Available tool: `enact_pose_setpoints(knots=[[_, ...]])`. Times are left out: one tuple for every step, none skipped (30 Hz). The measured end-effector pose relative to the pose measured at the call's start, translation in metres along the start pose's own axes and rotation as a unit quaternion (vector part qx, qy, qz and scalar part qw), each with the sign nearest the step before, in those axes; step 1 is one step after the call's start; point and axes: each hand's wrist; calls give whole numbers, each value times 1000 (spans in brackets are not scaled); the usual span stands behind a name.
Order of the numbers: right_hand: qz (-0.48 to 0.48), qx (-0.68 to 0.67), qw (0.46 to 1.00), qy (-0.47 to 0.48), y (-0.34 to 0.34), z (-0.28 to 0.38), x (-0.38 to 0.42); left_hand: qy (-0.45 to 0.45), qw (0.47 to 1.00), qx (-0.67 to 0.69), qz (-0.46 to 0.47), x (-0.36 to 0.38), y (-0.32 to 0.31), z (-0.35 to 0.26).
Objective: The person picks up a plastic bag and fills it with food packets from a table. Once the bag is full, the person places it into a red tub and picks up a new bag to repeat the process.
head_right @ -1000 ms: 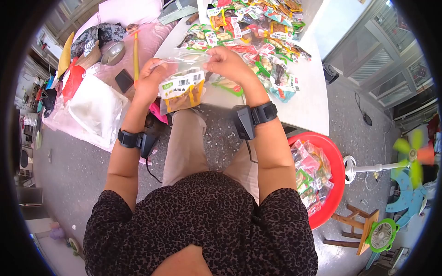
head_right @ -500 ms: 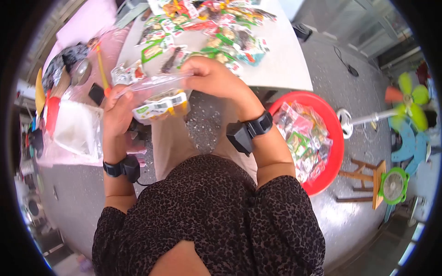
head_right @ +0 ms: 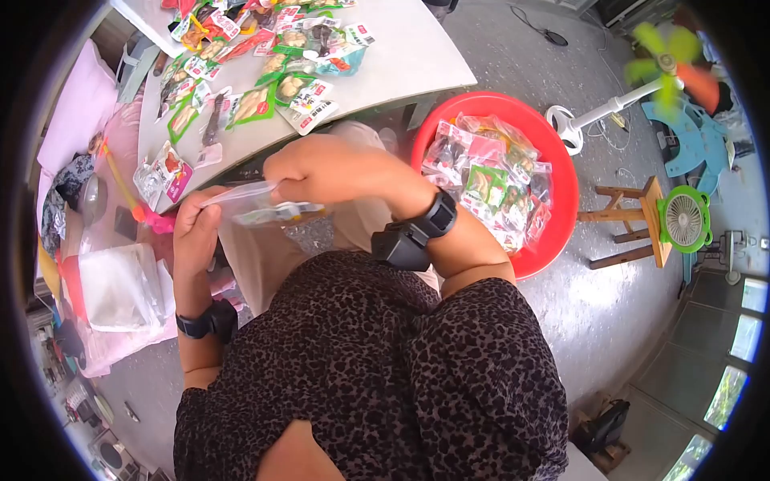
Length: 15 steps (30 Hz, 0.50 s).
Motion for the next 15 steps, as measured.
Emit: enact_pose_setpoints(knots=[[-5, 7, 1000, -7, 9, -1, 10, 0, 1000, -22, -13, 0, 2, 6], [-42, 2, 998, -46, 20, -4, 27, 21, 1000, -4, -18, -2, 3, 15], [-76, -3, 994, -82, 33, -6, 45, 41, 999, 13, -27, -4, 6, 25], [-85, 32, 988, -123, 43, -8, 59, 61, 997, 29, -36, -6, 9, 36], [-94, 67, 980, -163, 53, -11, 74, 87, 995, 19, -35, -6, 15, 49], [-123, 18, 970, -211, 60, -15, 90, 114, 993, 8, -33, -5, 22, 64], [-152, -31, 954, -257, 65, -20, 106, 140, 990, -2, -32, -3, 27, 77], [-165, -22, 947, -276, 70, -25, 120, 174, 984, -4, -41, 0, 30, 88], [-178, -13, 939, -295, 74, -30, 134, 208, 977, -7, -49, 4, 31, 99], [-190, -4, 930, -314, 78, -36, 147, 242, 968, -9, -58, 8, 32, 108], [-186, 7, 919, -349, 81, -43, 162, 249, 967, -13, -59, 13, 34, 116], [-181, 18, 905, -384, 83, -51, 177, 255, 965, -17, -59, 16, 35, 124], [-176, 29, 891, -418, 82, -58, 190, 261, 963, -21, -58, 18, 35, 127], [-211, 4, 876, -434, 77, -64, 200, 266, 962, 5, -66, 18, 35, 128], [-206, 15, 867, -453, 73, -72, 214, 270, 959, 30, -75, 18, 35, 127]])
Point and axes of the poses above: each hand's wrist, its own x-axis away from the middle knuckle, its own y-axis out of the back of the hand, z = x × y, and after that the axes turned 1 degree about y, right-handed
